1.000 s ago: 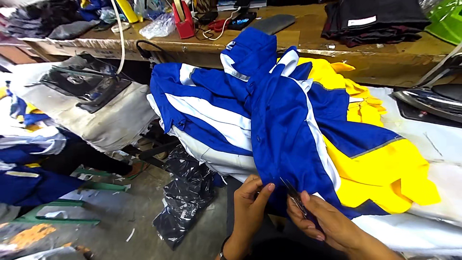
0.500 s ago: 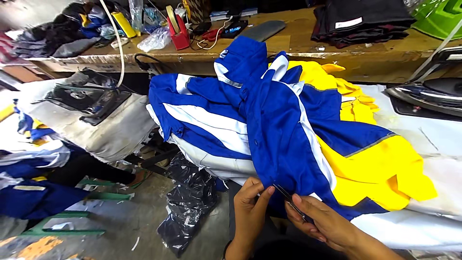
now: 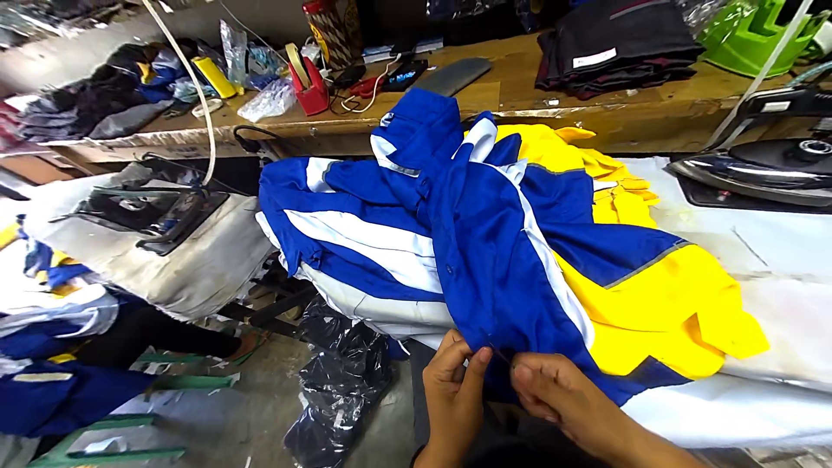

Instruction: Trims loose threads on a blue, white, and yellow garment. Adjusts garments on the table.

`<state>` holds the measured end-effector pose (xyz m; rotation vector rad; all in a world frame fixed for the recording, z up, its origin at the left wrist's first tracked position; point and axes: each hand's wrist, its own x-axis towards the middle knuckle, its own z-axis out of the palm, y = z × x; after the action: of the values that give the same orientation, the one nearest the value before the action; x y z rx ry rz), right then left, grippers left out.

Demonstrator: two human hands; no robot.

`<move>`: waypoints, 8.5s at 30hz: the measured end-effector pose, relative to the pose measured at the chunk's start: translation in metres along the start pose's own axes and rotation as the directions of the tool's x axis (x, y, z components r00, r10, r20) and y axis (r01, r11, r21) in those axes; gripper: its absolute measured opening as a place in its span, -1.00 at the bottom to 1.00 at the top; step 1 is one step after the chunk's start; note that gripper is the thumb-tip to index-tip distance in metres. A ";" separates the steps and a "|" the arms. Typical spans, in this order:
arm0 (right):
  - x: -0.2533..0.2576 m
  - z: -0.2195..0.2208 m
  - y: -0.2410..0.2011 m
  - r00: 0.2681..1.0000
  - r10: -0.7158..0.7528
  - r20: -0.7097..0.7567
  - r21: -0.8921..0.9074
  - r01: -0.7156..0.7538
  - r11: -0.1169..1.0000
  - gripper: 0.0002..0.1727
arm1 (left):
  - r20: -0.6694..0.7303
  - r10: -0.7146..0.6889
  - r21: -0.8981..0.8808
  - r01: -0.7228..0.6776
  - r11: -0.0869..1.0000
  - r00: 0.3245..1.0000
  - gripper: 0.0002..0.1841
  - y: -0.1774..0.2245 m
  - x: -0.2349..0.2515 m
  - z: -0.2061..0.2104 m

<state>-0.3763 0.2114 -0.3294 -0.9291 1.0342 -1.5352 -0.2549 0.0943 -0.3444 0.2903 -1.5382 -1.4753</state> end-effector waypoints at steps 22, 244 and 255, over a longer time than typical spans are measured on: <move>0.002 0.005 0.007 0.998 0.055 -0.003 0.206 -0.053 0.977 -0.54 | -0.040 0.083 0.050 -0.081 0.996 0.996 -0.85 -0.001 -0.005 0.008; -0.007 -0.024 -0.002 0.643 -0.722 -0.255 -0.834 0.231 0.500 -0.69 | 0.039 -0.454 -0.493 0.413 0.766 0.890 -0.84 0.022 0.006 0.029; 0.002 -0.034 -0.007 0.598 -0.800 -0.041 -0.954 0.214 0.209 -0.68 | 0.054 -0.442 -0.420 0.422 0.804 0.895 -0.85 0.023 0.011 0.020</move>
<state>-0.4100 0.2156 -0.3342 -1.8374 2.3162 -1.8616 -0.2657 0.1052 -0.3160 0.4329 -1.1097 -2.1041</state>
